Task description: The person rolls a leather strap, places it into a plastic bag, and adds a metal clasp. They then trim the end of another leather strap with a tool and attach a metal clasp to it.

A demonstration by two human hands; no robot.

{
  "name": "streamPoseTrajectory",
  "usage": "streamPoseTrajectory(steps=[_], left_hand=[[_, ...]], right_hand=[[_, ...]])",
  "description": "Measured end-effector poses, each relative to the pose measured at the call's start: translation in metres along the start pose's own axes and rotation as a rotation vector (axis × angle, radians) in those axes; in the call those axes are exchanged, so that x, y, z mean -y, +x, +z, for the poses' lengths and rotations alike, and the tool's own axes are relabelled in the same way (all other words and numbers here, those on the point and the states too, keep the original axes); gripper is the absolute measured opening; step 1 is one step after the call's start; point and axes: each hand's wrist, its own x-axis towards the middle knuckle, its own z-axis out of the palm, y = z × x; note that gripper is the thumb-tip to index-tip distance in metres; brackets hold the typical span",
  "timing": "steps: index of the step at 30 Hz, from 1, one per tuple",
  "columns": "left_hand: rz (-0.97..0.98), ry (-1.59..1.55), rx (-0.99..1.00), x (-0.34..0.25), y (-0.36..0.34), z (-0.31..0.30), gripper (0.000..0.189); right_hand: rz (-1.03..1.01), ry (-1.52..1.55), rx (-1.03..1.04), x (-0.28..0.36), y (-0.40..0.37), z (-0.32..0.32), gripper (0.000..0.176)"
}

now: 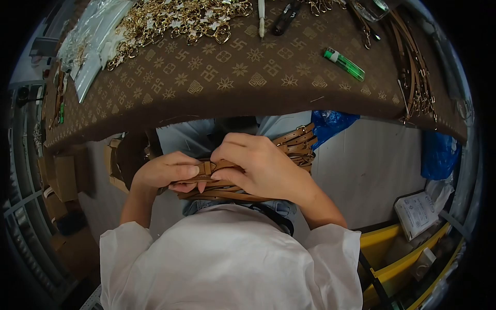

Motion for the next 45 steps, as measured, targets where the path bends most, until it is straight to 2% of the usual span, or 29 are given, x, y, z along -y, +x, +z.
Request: streamPoseTrajectory(steps=[2, 6, 8, 12, 14, 15, 17, 18, 19, 21, 23, 25, 26, 28, 29, 31, 32, 33, 34, 35, 36, 38, 40, 41, 42, 44, 45], left_hand=[[-0.031, -0.009, 0.022, 0.003, 0.0, -0.001, 0.039], [-0.047, -0.01, 0.008, 0.002, 0.001, 0.005, 0.039], [-0.126, 0.067, -0.013, 0.001, 0.004, 0.009, 0.038], [-0.111, 0.045, 0.009, 0.006, 0.006, 0.007, 0.035], [0.184, -0.107, 0.043, 0.008, 0.007, 0.007, 0.038], [0.188, -0.097, 0.041, 0.009, 0.007, 0.008, 0.038], [0.518, -0.285, -0.059, 0.011, 0.009, 0.012, 0.045], [0.61, -0.228, -0.132, 0.014, 0.013, 0.012, 0.052], [0.62, -0.214, -0.142, 0.018, 0.017, 0.013, 0.052], [0.664, -0.506, -0.076, 0.025, 0.025, 0.017, 0.053], [0.727, -0.483, -0.1, 0.025, 0.028, 0.019, 0.054], [0.813, -0.662, -0.035, 0.027, 0.028, 0.019, 0.055], [0.829, -0.649, -0.043, 0.026, 0.027, 0.02, 0.055], [0.887, -0.636, -0.088, 0.024, 0.025, 0.023, 0.058], [0.888, -0.606, -0.141, 0.023, 0.024, 0.028, 0.061], [0.95, -0.633, -0.222, 0.018, 0.026, 0.035, 0.061], [0.995, -0.669, -0.298, 0.016, 0.026, 0.036, 0.061], [1.035, -0.705, -0.221, 0.016, 0.027, 0.032, 0.06], [1.042, -0.654, -0.266, 0.012, 0.027, 0.034, 0.06], [1.05, -0.604, -0.309, 0.008, 0.028, 0.037, 0.06], [1.09, -0.645, -0.214, 0.009, 0.03, 0.034, 0.06], [1.073, -0.539, -0.355, 0.001, 0.03, 0.035, 0.062], [1.108, -0.45, -0.336, -0.009, 0.021, 0.025, 0.058], [1.09, -0.136, -0.531, -0.016, 0.013, 0.012, 0.05], [1.048, 0.176, -0.721, -0.024, 0.002, -0.002, 0.043], [1.037, 0.761, -1.269, -0.051, -0.04, -0.042, 0.024], [1.001, 0.925, -1.602, -0.062, -0.052, -0.074, 0.02]], right_hand=[[-0.124, -0.108, -0.028, -0.001, -0.003, 0.003, 0.025], [-0.138, -0.057, -0.06, -0.005, -0.004, 0.014, 0.024], [-0.24, -0.04, -0.071, -0.007, -0.003, 0.019, 0.024], [-0.176, -0.001, -0.008, -0.005, -0.004, 0.019, 0.023], [-0.229, 0.021, -0.129, -0.008, 0.002, 0.018, 0.025], [-0.239, 0.016, -0.132, -0.009, 0.003, 0.021, 0.025], [-0.076, 0.032, -0.284, -0.009, 0.004, 0.031, 0.026], [-0.011, 0.064, -0.258, -0.005, 0.002, 0.037, 0.027], [-0.03, 0.065, -0.256, -0.003, 0.004, 0.044, 0.027], [0.019, 0.035, -0.49, -0.001, 0.009, 0.057, 0.028], [0.022, 0.013, -0.479, 0.001, 0.013, 0.057, 0.029], [0.054, 0.053, -0.524, -0.001, 0.018, 0.061, 0.028], [0.034, 0.057, -0.517, -0.002, 0.018, 0.063, 0.028], [0.074, 0.048, -0.478, -0.002, 0.017, 0.065, 0.04], [0.054, 0.05, -0.467, -0.002, 0.017, 0.066, 0.04], [0.017, -0.083, -0.411, -0.001, 0.02, 0.068, 0.07], [0.015, -0.203, -0.313, 0.004, 0.021, 0.064, 0.106], [0.064, -0.159, -0.284, 0.012, 0.023, 0.063, 0.113], [0.116, -0.115, -0.251, 0.018, 0.025, 0.063, 0.121], [0.135, -0.074, -0.25, 0.015, 0.028, 0.061, 0.126], [0.14, -0.082, -0.234, 0.014, 0.031, 0.058, 0.124], [0.101, -0.047, -0.215, 0.003, 0.034, 0.052, 0.12], [0.088, -0.049, -0.217, 0.0, 0.041, 0.037, 0.114], [0.0, -0.124, -0.254, 0.007, 0.046, 0.024, 0.108], [0.01, -0.17, -0.31, 0.007, 0.048, 0.014, 0.106], [0.049, -0.238, -0.438, 0.002, 0.052, -0.008, 0.097], [0.057, -0.297, -0.455, -0.008, 0.053, -0.021, 0.095]])
